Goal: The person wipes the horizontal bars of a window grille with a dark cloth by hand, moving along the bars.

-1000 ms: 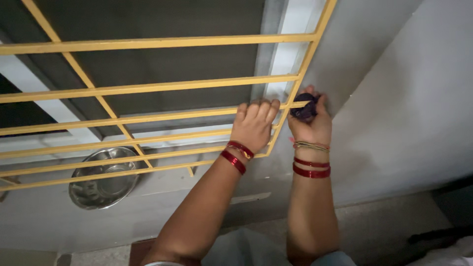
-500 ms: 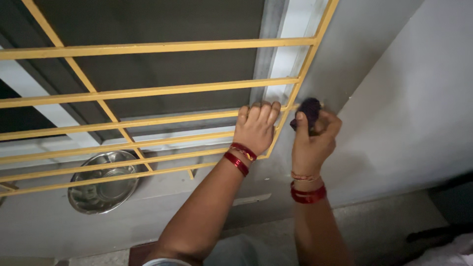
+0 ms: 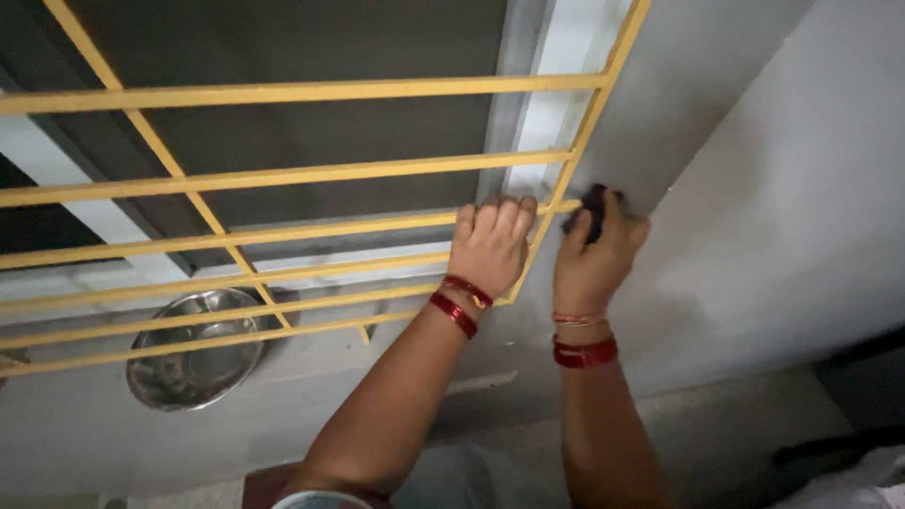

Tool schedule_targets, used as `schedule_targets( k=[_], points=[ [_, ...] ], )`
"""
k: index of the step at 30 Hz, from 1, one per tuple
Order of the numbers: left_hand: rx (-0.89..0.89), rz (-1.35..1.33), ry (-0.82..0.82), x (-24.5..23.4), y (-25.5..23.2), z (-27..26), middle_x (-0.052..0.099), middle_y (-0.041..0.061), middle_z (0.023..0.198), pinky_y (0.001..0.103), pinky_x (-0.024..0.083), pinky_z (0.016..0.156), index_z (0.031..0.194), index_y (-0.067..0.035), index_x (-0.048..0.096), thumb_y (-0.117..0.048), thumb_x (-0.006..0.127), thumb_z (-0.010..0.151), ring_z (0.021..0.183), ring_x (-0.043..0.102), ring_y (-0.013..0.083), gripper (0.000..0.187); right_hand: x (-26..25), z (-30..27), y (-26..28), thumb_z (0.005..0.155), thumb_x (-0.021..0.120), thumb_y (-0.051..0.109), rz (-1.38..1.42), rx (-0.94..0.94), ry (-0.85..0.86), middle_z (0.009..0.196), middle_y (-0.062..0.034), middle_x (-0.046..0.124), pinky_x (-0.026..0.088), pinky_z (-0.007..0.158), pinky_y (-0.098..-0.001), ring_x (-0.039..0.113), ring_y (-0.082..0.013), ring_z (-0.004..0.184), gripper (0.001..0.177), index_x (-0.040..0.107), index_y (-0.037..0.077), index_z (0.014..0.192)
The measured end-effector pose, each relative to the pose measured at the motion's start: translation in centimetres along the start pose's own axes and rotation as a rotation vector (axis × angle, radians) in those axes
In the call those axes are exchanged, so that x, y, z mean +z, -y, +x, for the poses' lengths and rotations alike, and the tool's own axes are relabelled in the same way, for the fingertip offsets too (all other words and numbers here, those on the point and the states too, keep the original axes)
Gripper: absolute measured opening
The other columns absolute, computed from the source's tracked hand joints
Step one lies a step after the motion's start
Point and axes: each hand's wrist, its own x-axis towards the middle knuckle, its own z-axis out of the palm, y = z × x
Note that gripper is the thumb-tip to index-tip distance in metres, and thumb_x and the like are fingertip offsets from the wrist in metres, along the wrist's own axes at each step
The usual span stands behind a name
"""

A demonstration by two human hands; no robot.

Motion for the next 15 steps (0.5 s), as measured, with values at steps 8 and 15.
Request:
schedule_targets(
  k=[8, 15],
  points=[
    [0.024, 0.041, 0.029, 0.3, 0.2, -0.1, 0.060, 0.001, 0.112, 0.042, 0.038, 0.102, 0.134, -0.015, 0.059, -0.021, 0.061, 0.090, 0.109, 0.056, 0.0191, 0.045, -0.5, 0.6, -0.3, 0.101, 0.063, 0.007, 0.052, 0.225, 0.191, 0.119, -0.0206, 0.056, 0.053, 0.090, -0.0432, 0.063, -0.0365, 0.103, 0.035, 0.064, 0.000, 0.136],
    [-0.005, -0.020, 0.009, -0.2, -0.1, 0.1, 0.059, 0.002, 0.110, 0.043, 0.039, 0.103, 0.135, -0.015, 0.059, -0.022, 0.062, 0.088, 0.108, 0.055, 0.0210, 0.047, -0.1, 0.3, -0.1, 0.098, 0.066, 0.002, 0.268, 0.050, 0.275, 0.119, -0.0180, 0.058, 0.052, 0.097, -0.0432, 0.062, -0.0371, 0.109, 0.029, 0.067, -0.001, 0.127]
  ],
)
